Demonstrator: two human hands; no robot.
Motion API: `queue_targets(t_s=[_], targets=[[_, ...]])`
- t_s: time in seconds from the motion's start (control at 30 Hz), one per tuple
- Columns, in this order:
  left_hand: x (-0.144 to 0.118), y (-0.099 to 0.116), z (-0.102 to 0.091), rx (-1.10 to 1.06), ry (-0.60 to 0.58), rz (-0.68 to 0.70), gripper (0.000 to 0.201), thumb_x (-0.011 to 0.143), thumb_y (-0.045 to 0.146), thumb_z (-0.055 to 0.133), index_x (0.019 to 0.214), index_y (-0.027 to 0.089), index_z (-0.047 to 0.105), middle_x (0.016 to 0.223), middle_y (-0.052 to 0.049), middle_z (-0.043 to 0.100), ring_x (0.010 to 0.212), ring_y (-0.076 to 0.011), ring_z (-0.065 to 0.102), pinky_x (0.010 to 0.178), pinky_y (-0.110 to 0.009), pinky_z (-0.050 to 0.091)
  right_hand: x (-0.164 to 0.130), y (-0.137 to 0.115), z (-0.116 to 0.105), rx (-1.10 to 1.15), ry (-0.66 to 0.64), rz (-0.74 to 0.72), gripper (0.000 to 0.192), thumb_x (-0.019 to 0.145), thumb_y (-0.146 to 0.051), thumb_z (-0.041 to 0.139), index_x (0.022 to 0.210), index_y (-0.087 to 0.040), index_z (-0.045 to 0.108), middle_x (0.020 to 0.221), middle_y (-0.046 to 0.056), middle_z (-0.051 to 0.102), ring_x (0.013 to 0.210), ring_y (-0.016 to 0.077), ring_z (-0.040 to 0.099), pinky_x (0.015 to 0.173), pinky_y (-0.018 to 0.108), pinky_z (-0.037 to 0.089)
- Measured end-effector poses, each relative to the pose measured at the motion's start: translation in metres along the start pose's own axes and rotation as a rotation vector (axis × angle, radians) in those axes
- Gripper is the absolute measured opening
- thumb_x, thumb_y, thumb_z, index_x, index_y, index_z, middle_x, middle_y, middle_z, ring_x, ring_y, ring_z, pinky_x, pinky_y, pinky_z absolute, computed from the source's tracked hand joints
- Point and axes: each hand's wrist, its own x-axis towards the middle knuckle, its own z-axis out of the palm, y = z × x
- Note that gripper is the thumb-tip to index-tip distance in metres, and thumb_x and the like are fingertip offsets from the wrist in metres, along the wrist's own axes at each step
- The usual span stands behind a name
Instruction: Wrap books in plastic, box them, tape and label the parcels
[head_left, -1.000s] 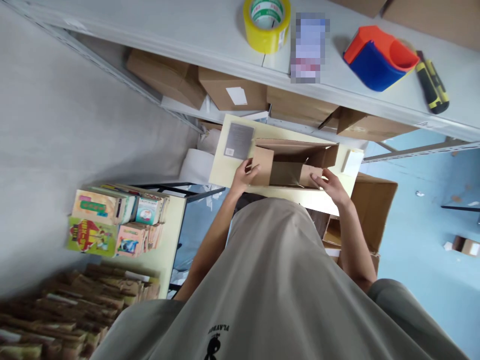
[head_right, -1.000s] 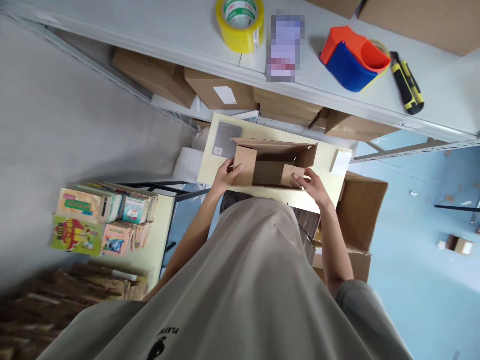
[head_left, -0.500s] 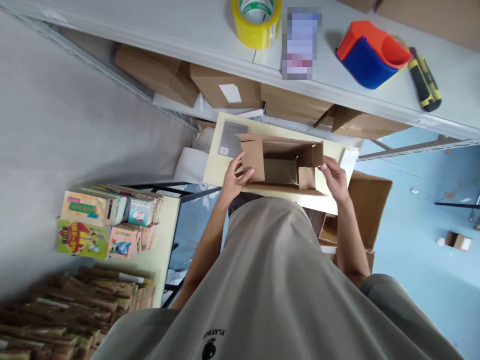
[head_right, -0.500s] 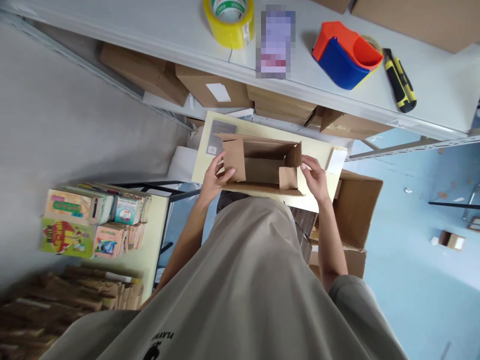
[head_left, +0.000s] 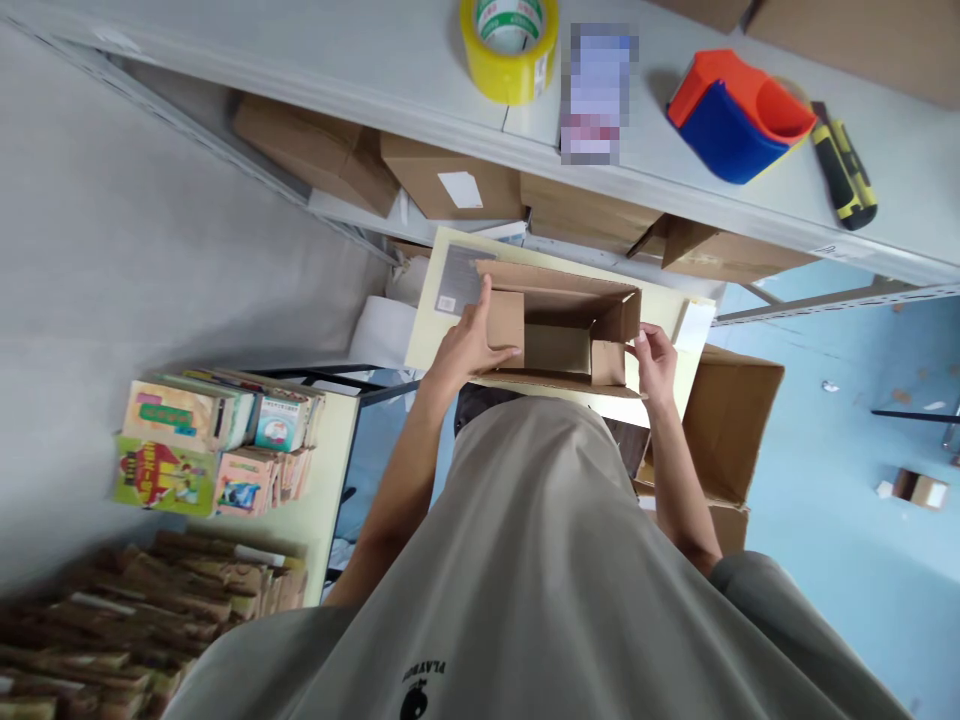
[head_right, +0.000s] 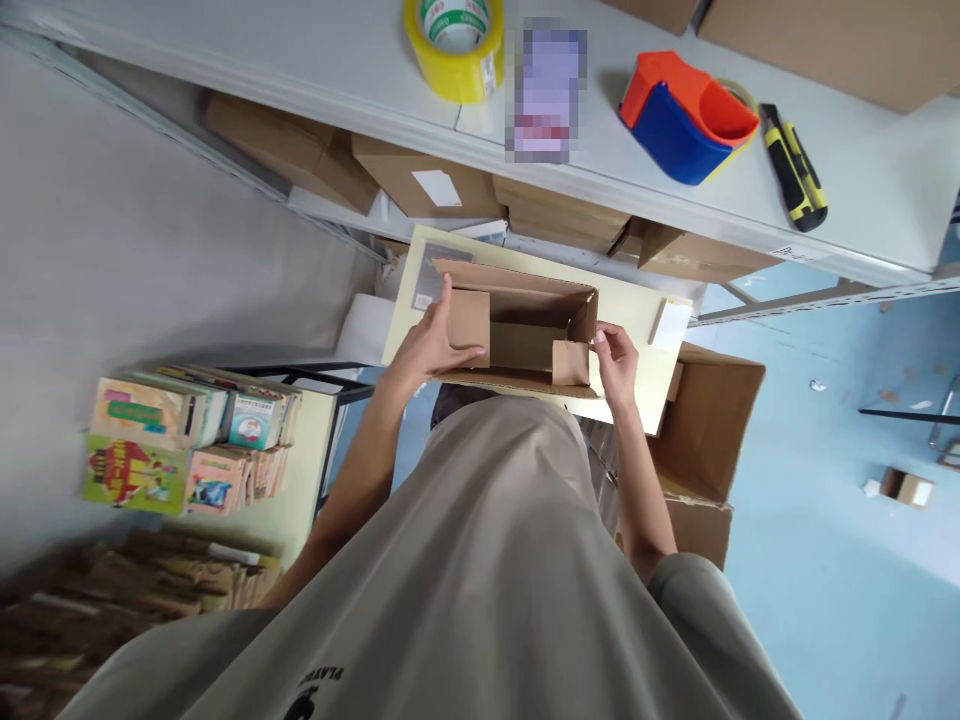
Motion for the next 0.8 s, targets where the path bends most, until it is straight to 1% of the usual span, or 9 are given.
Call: queue_targets(t_s=[0.13, 0.2, 0.3, 0.43, 0.5, 0.57, 0.63, 0.73, 0.8], targets=[[0.003, -0.006, 0.006, -0.005, -0.008, -0.053, 0.154, 0.065, 0.062, 0.118, 0.192, 0.027, 0.038, 0.168, -0.023, 0.074, 0.156, -0.0556, 0.071, 0.122, -0.053, 0.060, 0.001, 0.000, -0.004, 0.047, 0.039, -0.005, 0.065, 0.096, -0.094, 0.081, 0.119, -0.034, 0.079, 0.123, 0.008, 0.082, 0.117, 0.0315, 0.080, 0.107, 0.054, 0.076], [0.003, -0.006, 0.007, 0.031, -0.034, -0.084, 0.158, 0.062, 0.061, 0.119, 0.192, 0.025, 0.037, 0.168, -0.025, 0.074, 0.156, -0.0579, 0.070, 0.123, -0.056, 0.060, -0.001, 0.000, -0.005, 0.083, 0.039, 0.003, 0.065, 0.093, -0.095, 0.083, 0.113, -0.033, 0.078, 0.120, 0.007, 0.081, 0.113, 0.0303, 0.079, 0.107, 0.054, 0.075], [0.003, -0.005, 0.011, 0.064, -0.040, -0.066, 0.157, 0.063, 0.061, 0.119, 0.192, 0.023, 0.038, 0.178, -0.028, 0.063, 0.164, -0.0592, 0.064, 0.131, -0.058, 0.057, -0.004, -0.003, -0.004, 0.104, 0.022, 0.008, 0.064, 0.093, -0.095, 0.084, 0.108, -0.033, 0.076, 0.115, 0.005, 0.080, 0.109, 0.0292, 0.078, 0.105, 0.053, 0.075], [0.001, -0.004, 0.017, 0.035, -0.007, 0.000, 0.157, 0.067, 0.057, 0.118, 0.194, 0.022, 0.034, 0.191, -0.028, 0.045, 0.182, -0.0558, 0.042, 0.147, -0.061, 0.042, -0.006, -0.007, -0.001, 0.048, 0.000, -0.018, 0.063, 0.095, -0.094, 0.083, 0.106, -0.033, 0.075, 0.111, 0.007, 0.079, 0.112, 0.0308, 0.078, 0.108, 0.052, 0.072], [-0.001, -0.005, 0.019, 0.029, -0.014, 0.022, 0.154, 0.071, 0.055, 0.117, 0.195, 0.021, 0.032, 0.197, -0.027, 0.037, 0.187, -0.0536, 0.032, 0.153, -0.062, 0.034, -0.006, -0.007, 0.003, 0.001, 0.009, -0.036, 0.062, 0.095, -0.093, 0.084, 0.107, -0.032, 0.078, 0.116, 0.008, 0.078, 0.115, 0.0316, 0.078, 0.108, 0.052, 0.072], [-0.004, -0.009, 0.022, 0.030, -0.039, 0.036, 0.151, 0.075, 0.053, 0.114, 0.195, 0.021, 0.030, 0.200, -0.026, 0.032, 0.189, -0.0520, 0.027, 0.156, -0.062, 0.029, -0.005, -0.005, 0.006, -0.097, 0.022, -0.055, 0.066, 0.089, -0.093, 0.090, 0.111, -0.032, 0.083, 0.126, 0.011, 0.074, 0.123, 0.0337, 0.076, 0.106, 0.053, 0.072], [-0.007, -0.013, 0.025, 0.035, -0.065, 0.046, 0.149, 0.078, 0.053, 0.111, 0.196, 0.021, 0.026, 0.202, -0.025, 0.029, 0.190, -0.0511, 0.027, 0.156, -0.062, 0.028, -0.003, 0.000, 0.008, -0.203, 0.019, -0.069, 0.071, 0.083, -0.093, 0.095, 0.118, -0.031, 0.088, 0.133, 0.013, 0.070, 0.130, 0.0357, 0.074, 0.104, 0.053, 0.073], [-0.011, -0.022, 0.031, 0.040, -0.052, 0.061, 0.141, 0.086, 0.056, 0.105, 0.197, 0.024, 0.023, 0.203, -0.023, 0.030, 0.188, -0.0489, 0.033, 0.155, -0.063, 0.033, -0.002, 0.006, 0.006, -0.229, -0.006, -0.068, 0.070, 0.098, -0.092, 0.080, 0.128, -0.030, 0.087, 0.136, 0.014, 0.073, 0.127, 0.0332, 0.076, 0.101, 0.052, 0.074], [-0.012, -0.028, 0.034, 0.006, -0.014, 0.068, 0.128, 0.095, 0.060, 0.096, 0.196, 0.026, 0.026, 0.200, -0.022, 0.036, 0.184, -0.0471, 0.042, 0.150, -0.064, 0.042, -0.002, 0.010, 0.002, -0.204, -0.010, -0.076, 0.067, 0.106, -0.089, 0.072, 0.135, -0.029, 0.083, 0.139, 0.014, 0.076, 0.120, 0.0309, 0.079, 0.097, 0.050, 0.075]])
